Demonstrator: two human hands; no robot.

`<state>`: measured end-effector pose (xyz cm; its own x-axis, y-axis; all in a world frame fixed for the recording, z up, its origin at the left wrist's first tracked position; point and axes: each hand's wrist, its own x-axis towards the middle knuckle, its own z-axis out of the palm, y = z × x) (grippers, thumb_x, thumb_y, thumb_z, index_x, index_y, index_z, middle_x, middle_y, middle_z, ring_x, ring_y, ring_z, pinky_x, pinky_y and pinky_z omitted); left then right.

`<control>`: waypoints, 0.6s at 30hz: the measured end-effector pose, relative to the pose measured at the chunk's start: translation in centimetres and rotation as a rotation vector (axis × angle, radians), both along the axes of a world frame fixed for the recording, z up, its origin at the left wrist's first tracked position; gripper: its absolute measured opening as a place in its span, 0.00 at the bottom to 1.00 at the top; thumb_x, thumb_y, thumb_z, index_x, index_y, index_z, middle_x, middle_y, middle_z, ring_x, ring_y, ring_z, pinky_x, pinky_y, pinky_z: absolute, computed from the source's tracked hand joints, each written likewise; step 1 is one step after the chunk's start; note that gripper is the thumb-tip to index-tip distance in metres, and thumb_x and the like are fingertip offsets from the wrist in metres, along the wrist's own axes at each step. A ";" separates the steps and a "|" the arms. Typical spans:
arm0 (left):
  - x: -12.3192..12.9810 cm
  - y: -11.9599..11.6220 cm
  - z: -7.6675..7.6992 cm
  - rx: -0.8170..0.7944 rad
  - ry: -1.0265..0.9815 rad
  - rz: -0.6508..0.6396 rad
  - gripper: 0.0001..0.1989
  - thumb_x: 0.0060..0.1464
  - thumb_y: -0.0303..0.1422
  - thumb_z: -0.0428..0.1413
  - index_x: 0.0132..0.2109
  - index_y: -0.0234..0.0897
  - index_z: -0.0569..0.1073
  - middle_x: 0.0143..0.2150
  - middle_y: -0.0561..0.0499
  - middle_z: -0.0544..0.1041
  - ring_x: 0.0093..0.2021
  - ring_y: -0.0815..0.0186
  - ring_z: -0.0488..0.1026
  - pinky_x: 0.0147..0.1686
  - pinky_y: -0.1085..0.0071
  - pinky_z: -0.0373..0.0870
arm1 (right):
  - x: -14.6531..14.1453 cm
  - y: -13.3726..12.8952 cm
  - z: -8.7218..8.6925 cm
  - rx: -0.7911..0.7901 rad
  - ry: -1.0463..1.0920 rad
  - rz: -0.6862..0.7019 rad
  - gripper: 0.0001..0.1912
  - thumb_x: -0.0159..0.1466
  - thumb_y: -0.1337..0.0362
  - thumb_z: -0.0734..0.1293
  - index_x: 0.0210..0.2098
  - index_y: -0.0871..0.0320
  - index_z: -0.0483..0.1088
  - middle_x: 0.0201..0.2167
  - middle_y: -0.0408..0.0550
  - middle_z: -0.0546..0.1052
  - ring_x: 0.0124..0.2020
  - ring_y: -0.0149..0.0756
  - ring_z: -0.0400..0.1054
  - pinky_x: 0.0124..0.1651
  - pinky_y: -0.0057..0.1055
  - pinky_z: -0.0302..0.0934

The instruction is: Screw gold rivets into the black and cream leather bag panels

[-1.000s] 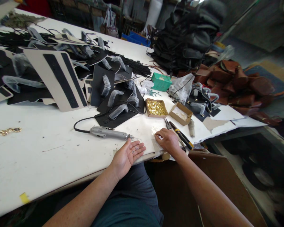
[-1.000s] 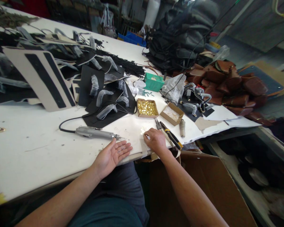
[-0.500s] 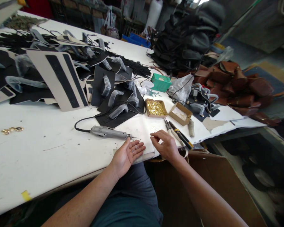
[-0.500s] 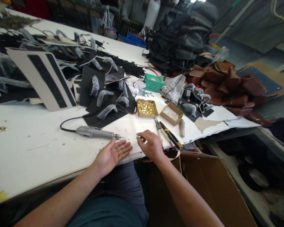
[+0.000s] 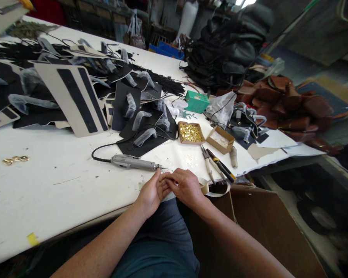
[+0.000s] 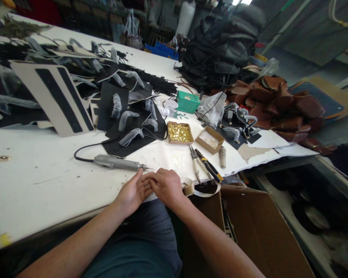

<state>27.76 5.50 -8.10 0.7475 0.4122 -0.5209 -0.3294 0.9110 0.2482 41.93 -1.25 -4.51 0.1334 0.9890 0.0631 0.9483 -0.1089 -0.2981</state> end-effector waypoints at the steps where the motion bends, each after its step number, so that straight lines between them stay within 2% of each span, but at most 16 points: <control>1: 0.0 -0.1 -0.1 0.016 0.005 0.002 0.21 0.73 0.42 0.49 0.45 0.30 0.80 0.37 0.43 0.83 0.35 0.65 0.81 0.37 0.72 0.78 | -0.1 0.0 0.1 -0.006 -0.009 -0.017 0.10 0.66 0.68 0.72 0.43 0.47 0.83 0.32 0.43 0.79 0.34 0.36 0.72 0.39 0.33 0.56; 7: 0.1 -0.3 -0.1 0.061 0.012 -0.005 0.21 0.72 0.43 0.51 0.47 0.29 0.81 0.43 0.39 0.85 0.39 0.62 0.83 0.40 0.71 0.79 | -0.4 0.2 0.2 -0.032 0.068 -0.091 0.06 0.64 0.67 0.72 0.37 0.49 0.82 0.31 0.42 0.79 0.32 0.36 0.71 0.35 0.31 0.56; 11: 0.2 -0.1 0.0 -0.016 0.075 0.003 0.21 0.72 0.43 0.50 0.49 0.29 0.78 0.50 0.36 0.83 0.43 0.59 0.84 0.44 0.67 0.80 | 1.6 0.3 0.2 0.115 0.186 -0.135 0.06 0.65 0.68 0.70 0.35 0.52 0.80 0.32 0.43 0.79 0.32 0.34 0.72 0.36 0.29 0.60; 14: 0.3 0.0 0.3 -0.038 0.113 -0.027 0.23 0.72 0.45 0.49 0.52 0.29 0.76 0.59 0.32 0.80 0.52 0.54 0.83 0.50 0.64 0.80 | 4.7 0.5 0.0 0.219 0.034 -0.262 0.07 0.67 0.65 0.68 0.35 0.54 0.79 0.33 0.45 0.79 0.31 0.33 0.71 0.36 0.30 0.59; 18: 0.3 0.0 0.5 -0.006 0.108 -0.047 0.25 0.72 0.46 0.48 0.56 0.28 0.75 0.63 0.30 0.76 0.58 0.51 0.80 0.57 0.61 0.77 | 8.3 0.7 -1.0 0.147 -0.197 -0.271 0.07 0.66 0.66 0.68 0.34 0.56 0.80 0.32 0.46 0.79 0.29 0.34 0.70 0.33 0.32 0.54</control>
<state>28.02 5.52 -7.57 0.7055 0.3746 -0.6016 -0.2575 0.9264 0.2749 50.19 -0.52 -5.54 0.3606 0.8979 0.2527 0.9317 -0.3338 -0.1434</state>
